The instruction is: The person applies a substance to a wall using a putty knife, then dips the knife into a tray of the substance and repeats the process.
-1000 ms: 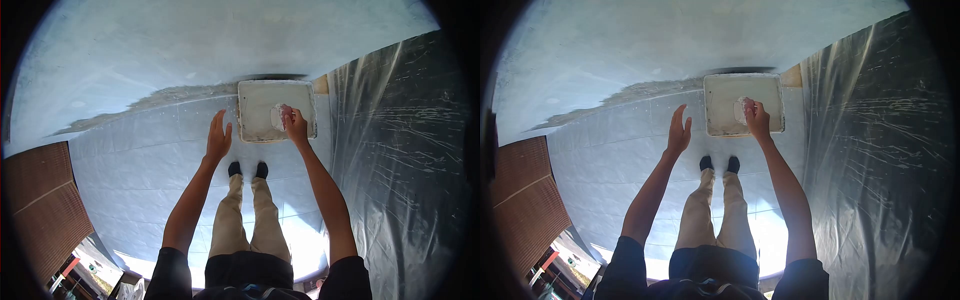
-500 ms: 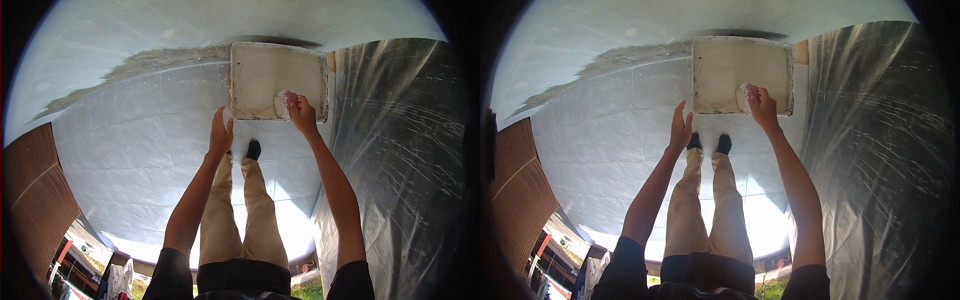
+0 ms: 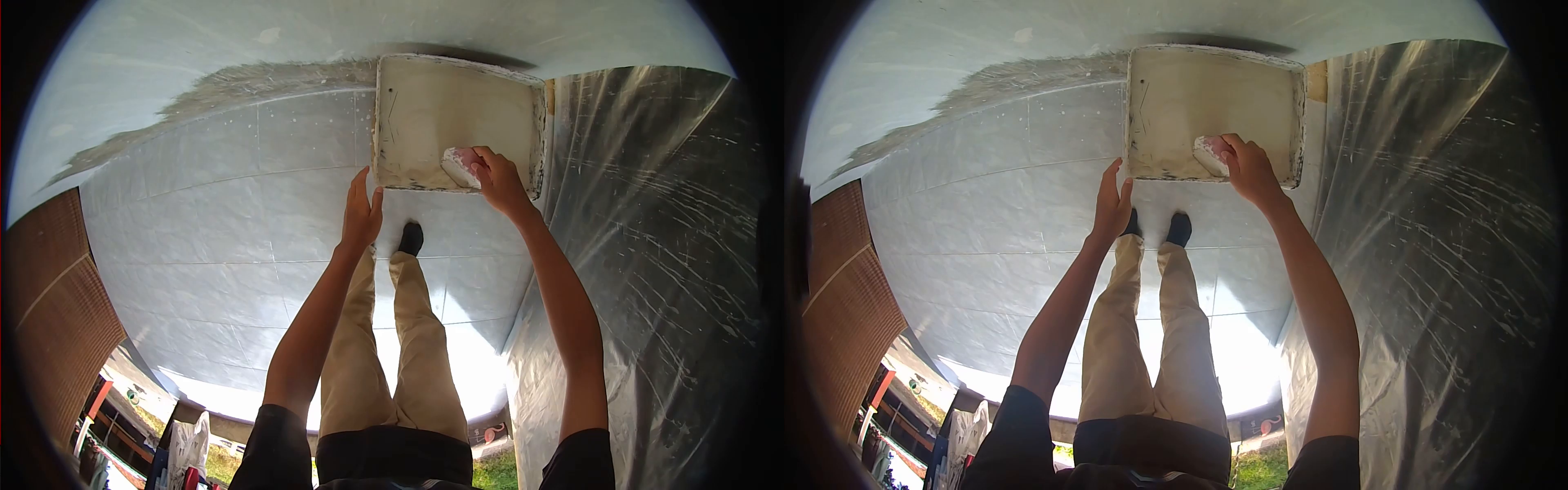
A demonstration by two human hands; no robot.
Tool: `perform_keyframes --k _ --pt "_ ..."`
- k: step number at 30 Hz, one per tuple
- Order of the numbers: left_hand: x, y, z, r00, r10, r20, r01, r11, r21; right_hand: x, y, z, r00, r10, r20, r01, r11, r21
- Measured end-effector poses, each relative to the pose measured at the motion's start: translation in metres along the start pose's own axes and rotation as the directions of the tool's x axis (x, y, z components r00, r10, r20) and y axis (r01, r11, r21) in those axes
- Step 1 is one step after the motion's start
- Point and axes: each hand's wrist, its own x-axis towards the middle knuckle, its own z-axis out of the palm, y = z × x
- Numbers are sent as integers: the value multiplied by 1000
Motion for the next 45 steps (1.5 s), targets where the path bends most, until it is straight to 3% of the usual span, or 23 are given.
perform_keyframes --k 2,8,17,45 --pt "0 -1 0 1000 1 -2 -1 1000 -8 -4 -3 -3 999 -4 54 10 994 -105" --pt "-1 -2 2 1000 0 -6 0 1000 2 -8 -7 -5 985 -135 105 151 977 -153" --pt "-4 -4 3 1000 -17 10 17 1000 2 -6 -5 -10 972 -172 158 200 963 -181" --pt "-11 -6 -6 1000 -30 5 30 999 -17 21 -22 -12 962 -84 260 112 989 -95"
